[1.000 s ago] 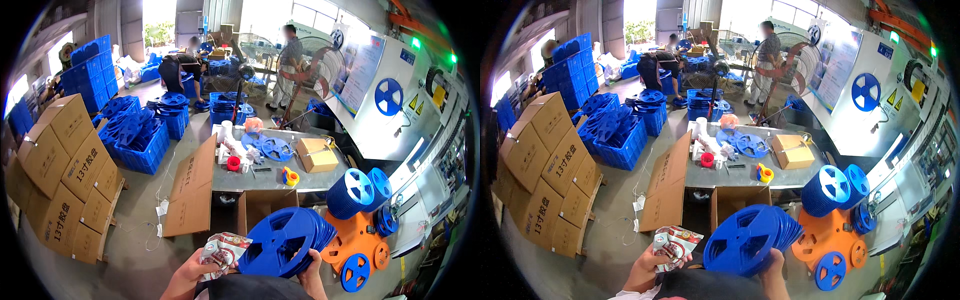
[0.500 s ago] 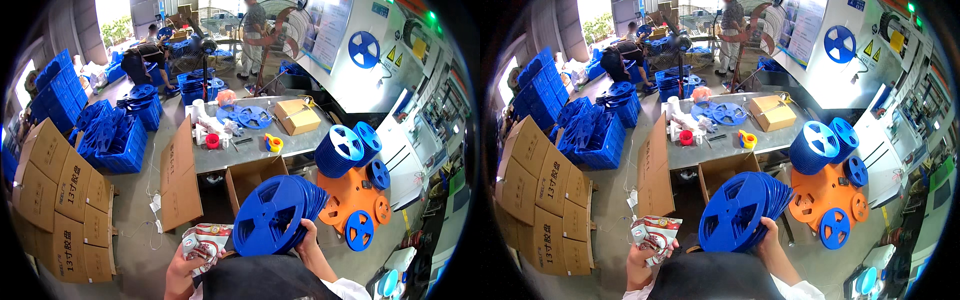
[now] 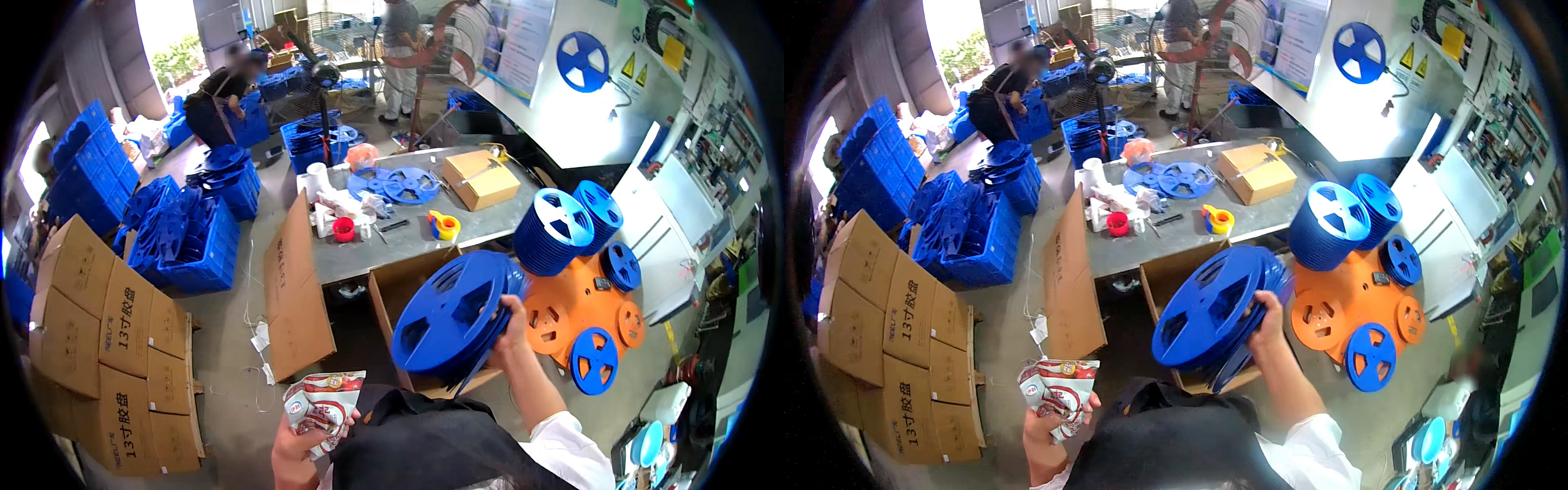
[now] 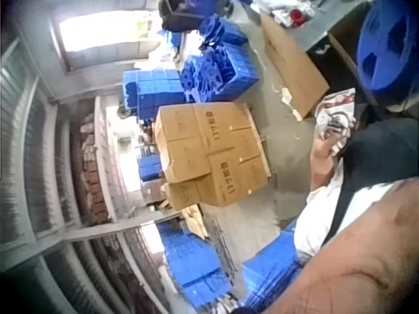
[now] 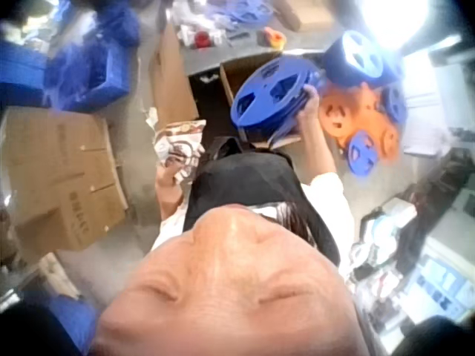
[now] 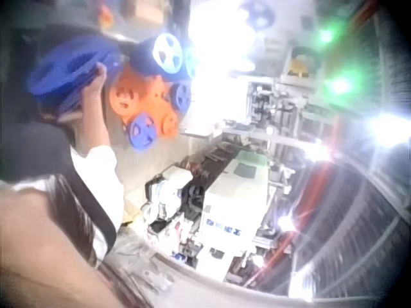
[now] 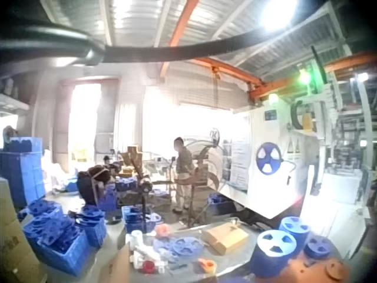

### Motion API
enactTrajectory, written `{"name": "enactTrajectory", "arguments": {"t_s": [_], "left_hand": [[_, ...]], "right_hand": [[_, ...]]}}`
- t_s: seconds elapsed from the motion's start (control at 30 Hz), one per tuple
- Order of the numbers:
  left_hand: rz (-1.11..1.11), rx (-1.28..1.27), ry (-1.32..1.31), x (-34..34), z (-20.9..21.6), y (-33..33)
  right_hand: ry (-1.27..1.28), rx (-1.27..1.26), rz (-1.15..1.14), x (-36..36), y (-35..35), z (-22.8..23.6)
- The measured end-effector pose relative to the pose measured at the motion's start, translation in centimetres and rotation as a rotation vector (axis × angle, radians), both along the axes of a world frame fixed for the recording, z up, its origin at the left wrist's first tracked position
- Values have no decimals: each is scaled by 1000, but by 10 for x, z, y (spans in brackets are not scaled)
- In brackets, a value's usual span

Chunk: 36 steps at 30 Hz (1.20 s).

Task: The person takes blue plastic reels from a stack and places them one by one into a cardboard box.

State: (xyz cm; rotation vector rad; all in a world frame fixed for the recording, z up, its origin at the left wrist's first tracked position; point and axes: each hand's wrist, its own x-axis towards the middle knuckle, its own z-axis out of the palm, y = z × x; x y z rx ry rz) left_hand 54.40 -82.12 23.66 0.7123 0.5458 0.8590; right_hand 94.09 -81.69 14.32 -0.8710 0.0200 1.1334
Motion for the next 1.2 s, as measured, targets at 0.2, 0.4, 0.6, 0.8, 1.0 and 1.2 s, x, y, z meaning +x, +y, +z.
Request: {"name": "enactTrajectory", "arguments": {"t_s": [0.2,0.4,0.6,0.8,1.0,1.2], "left_hand": [[40,-61,5,-12,-6,-17],[86,-13,86,-12,16,-26],[34,241,143,0,43,-14],[-308,666,325,34,112,14],[-414,906,306,41,113,20],[-394,883,205,41,106,17]], "right_hand": [[-156,344,-141,70,63,29],[-222,392,-68,70,51,49],[-326,-77,206,31,-2,33],[-142,-160,335,7,-36,0],[-33,-158,305,-18,-55,-11],[-76,-295,151,-51,-71,-5]]}}
